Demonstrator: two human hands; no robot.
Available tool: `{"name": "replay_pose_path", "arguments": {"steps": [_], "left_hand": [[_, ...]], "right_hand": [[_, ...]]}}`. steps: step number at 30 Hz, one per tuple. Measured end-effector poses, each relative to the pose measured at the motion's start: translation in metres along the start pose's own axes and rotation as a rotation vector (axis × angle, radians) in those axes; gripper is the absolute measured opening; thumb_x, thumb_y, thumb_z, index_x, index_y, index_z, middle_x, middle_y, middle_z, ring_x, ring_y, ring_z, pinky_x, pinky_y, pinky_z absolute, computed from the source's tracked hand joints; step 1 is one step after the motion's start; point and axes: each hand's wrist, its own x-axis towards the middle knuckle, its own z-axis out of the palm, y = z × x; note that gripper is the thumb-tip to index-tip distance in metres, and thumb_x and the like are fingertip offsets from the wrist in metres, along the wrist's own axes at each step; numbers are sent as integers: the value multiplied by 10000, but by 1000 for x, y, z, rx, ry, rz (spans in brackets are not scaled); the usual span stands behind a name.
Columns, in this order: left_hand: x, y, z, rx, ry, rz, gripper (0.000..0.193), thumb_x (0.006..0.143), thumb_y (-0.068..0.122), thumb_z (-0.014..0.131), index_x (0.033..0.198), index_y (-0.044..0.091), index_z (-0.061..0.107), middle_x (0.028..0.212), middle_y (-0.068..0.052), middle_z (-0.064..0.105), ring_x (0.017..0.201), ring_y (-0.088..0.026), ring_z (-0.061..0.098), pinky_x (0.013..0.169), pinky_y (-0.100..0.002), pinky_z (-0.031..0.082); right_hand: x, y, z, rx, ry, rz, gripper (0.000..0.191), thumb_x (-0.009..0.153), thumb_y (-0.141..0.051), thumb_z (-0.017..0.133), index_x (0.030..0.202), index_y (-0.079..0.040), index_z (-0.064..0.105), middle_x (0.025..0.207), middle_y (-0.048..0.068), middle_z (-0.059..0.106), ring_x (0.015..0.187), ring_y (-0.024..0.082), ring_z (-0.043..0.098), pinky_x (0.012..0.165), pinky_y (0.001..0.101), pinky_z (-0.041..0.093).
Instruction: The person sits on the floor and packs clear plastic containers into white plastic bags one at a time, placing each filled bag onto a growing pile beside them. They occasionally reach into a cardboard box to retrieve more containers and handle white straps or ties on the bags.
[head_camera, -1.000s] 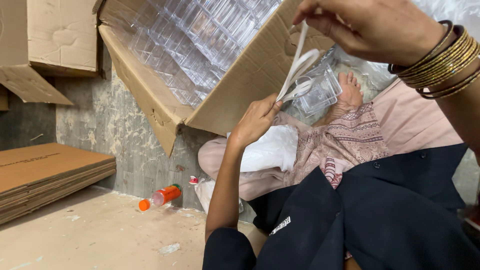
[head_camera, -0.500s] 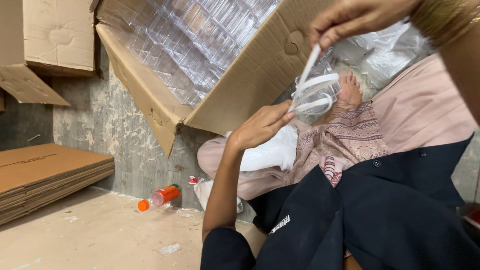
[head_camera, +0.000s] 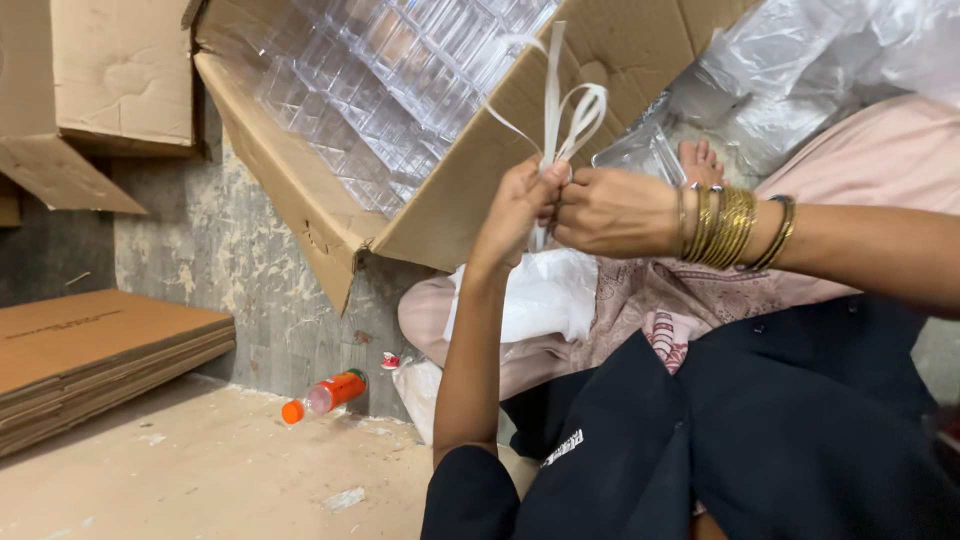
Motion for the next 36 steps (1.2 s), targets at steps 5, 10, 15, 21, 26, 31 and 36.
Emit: {"name": "replay_pose_path", "arguments": {"steps": [5, 10, 15, 21, 26, 31, 36], "left_hand": [[0, -1, -9, -46, -26, -23, 225, 1023, 195, 576, 1142, 27, 665, 874, 16, 654, 587, -22, 360, 536, -193, 319], [-5, -20, -3, 206, -67, -26, 265, 1029, 216, 472, 1112, 44, 656, 849, 45, 552, 695, -68, 433, 617, -240, 372], [-10, -4, -6, 493, -144, -56, 431, 1015, 314, 376, 887, 36, 679, 750, -7, 523, 680, -115, 457, 614, -276, 381], [-30, 32, 17, 702, -242, 116, 408, 1076, 323, 383, 936, -18, 558, 800, -71, 562, 764, -199, 521, 722, -343, 458], [-41, 37, 32, 405, -186, 190, 383, 1109, 354, 440, 1081, -11, 551, 833, -27, 478, 746, -148, 431, 695, -285, 385], [-29, 24, 37, -374, -95, 268, 386, 1149, 385, 459, 918, 76, 438, 801, 20, 365, 722, -102, 314, 687, -268, 324], [-23, 11, 42, -443, -23, 306, 383, 1138, 394, 449, 895, 101, 401, 798, 16, 342, 720, -103, 299, 690, -283, 321]], "right_hand": [[8, 8, -24, 102, -415, 37, 161, 961, -189, 561, 845, -109, 639, 855, 31, 656, 893, 171, 639, 738, 333, 527], [20, 55, -45, 13, -109, -48, 284, 848, -238, 601, 1076, -107, 708, 1084, 54, 668, 970, 180, 648, 817, 342, 543], [27, 80, -57, 71, 349, -181, 141, 758, -209, 592, 887, -164, 625, 1149, 40, 714, 1027, 222, 690, 909, 378, 551], [9, 96, -28, 595, -387, 166, 139, 950, -237, 596, 962, -130, 683, 674, 68, 692, 584, 242, 635, 581, 404, 517], [-5, 125, 8, 1919, -588, 142, 196, 963, -188, 598, 1088, -51, 662, 766, -12, 695, 549, 44, 574, 425, 192, 428], [-10, 85, 15, 1475, 85, 451, 211, 1025, -143, 601, 1169, -51, 725, 862, 9, 666, 656, 50, 554, 560, 197, 484], [-1, 40, -3, 1236, 437, 778, 264, 971, -93, 699, 1229, -45, 729, 969, 43, 735, 811, 66, 699, 731, 222, 599]]}}
